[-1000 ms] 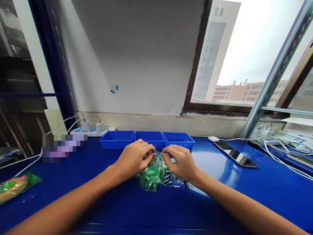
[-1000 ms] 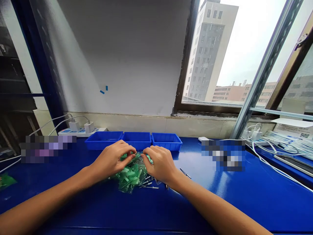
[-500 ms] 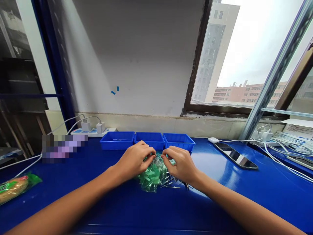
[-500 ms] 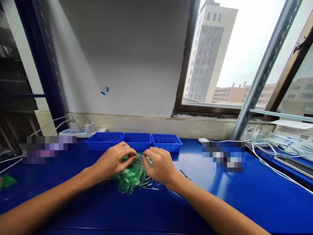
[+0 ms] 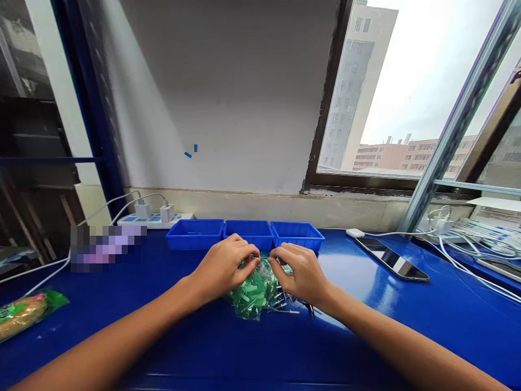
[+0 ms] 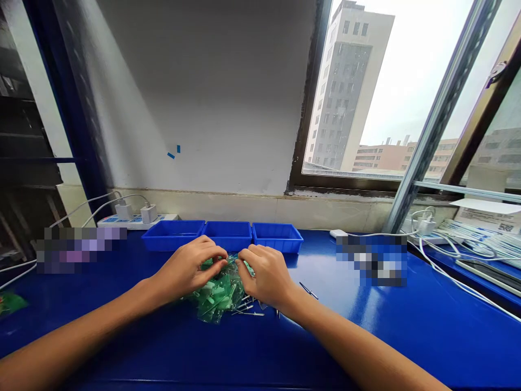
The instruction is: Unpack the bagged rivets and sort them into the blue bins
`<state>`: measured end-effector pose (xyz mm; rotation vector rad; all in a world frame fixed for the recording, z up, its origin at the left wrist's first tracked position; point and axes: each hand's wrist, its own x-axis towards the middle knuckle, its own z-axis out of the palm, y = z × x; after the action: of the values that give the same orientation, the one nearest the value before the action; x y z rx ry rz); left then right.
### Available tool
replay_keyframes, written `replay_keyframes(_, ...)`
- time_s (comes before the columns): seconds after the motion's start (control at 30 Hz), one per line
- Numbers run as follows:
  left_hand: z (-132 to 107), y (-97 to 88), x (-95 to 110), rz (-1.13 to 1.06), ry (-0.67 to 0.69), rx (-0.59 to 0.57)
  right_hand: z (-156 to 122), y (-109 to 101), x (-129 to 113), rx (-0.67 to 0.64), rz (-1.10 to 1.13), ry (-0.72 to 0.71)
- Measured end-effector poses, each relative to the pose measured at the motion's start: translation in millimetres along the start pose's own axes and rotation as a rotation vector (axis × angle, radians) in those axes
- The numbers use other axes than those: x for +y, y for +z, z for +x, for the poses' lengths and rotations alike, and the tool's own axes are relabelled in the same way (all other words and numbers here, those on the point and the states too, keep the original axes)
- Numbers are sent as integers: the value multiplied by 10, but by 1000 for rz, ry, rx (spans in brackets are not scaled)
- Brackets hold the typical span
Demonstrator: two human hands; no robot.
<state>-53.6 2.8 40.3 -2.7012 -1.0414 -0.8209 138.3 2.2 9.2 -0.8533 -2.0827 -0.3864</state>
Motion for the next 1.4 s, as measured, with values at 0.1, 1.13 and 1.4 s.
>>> replay_keyframes(0.1, -2, -1, 3, -8, 15, -7, -9, -4, 2, -8, 3, -9)
replay_keyframes(1.13, 8, -43, -10, 11, -123, -195, 97, -242, 683, 231, -202, 204)
replay_keyframes(1.4, 4, -20, 10, 56, -98, -276, 1, -208, 1125, -275, -524, 365)
